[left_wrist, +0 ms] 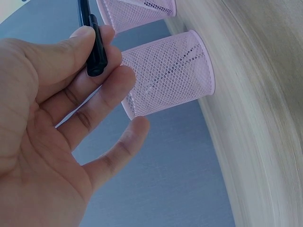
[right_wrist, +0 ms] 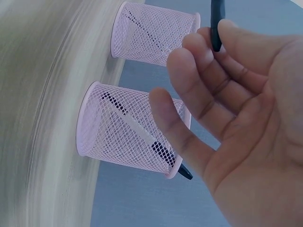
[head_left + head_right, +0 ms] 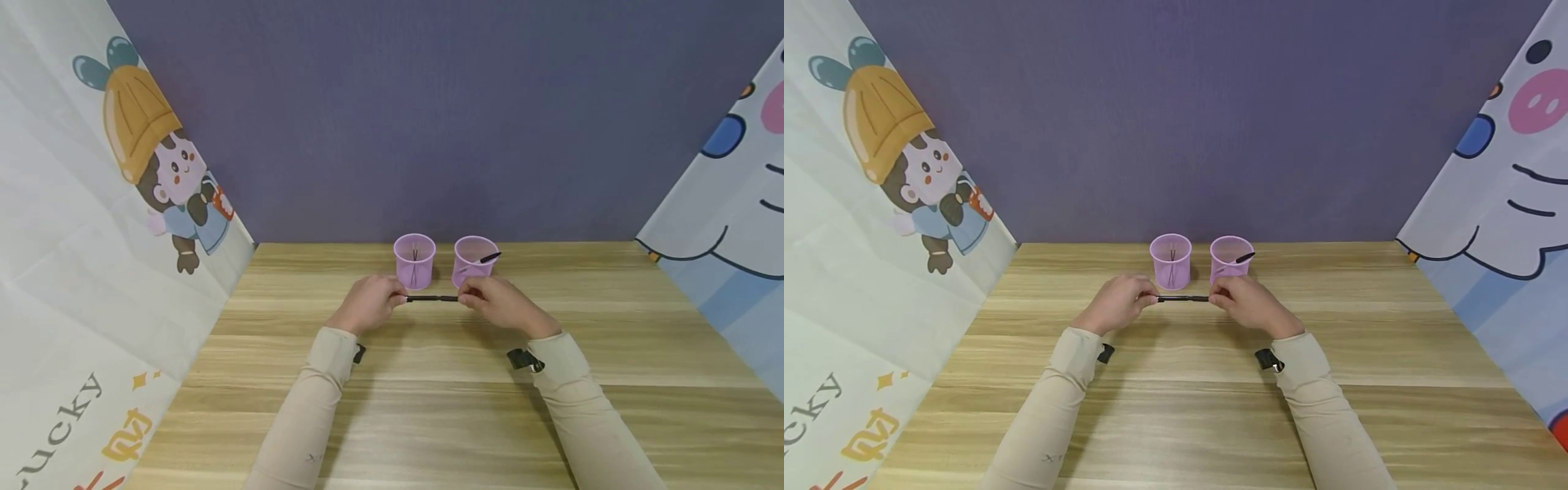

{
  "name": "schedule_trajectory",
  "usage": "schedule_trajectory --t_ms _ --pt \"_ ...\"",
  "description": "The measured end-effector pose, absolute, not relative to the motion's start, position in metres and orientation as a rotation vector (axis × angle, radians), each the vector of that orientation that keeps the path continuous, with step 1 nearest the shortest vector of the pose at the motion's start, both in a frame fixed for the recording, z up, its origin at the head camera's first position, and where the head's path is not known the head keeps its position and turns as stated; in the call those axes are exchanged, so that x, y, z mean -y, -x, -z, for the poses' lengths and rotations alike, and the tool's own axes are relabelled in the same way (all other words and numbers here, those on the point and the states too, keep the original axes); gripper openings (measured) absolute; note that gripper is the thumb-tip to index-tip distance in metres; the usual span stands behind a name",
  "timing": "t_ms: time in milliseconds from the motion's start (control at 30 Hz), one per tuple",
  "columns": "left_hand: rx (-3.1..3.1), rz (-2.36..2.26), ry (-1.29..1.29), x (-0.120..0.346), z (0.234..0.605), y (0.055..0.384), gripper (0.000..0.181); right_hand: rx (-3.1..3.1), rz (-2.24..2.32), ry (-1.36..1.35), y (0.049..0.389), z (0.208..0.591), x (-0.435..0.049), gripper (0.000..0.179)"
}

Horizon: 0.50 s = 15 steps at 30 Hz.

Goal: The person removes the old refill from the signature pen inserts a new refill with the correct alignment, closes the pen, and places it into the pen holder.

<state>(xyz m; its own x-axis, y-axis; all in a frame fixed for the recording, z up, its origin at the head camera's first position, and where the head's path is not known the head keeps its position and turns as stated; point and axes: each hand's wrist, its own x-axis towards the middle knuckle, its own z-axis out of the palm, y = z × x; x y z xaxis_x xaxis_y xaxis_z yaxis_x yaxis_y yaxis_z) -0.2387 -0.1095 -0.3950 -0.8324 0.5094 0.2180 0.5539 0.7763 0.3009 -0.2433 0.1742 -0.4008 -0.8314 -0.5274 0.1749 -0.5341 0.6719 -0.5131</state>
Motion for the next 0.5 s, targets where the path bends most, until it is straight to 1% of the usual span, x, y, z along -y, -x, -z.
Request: schedule_trajectory --t_ms 500 --pt "2.844 0.539 0.844 0.1100 0.3940 0.2389 0.010 2.869 -0.885 -0.901 0.2459 0.4025 -0.1758 0.009"
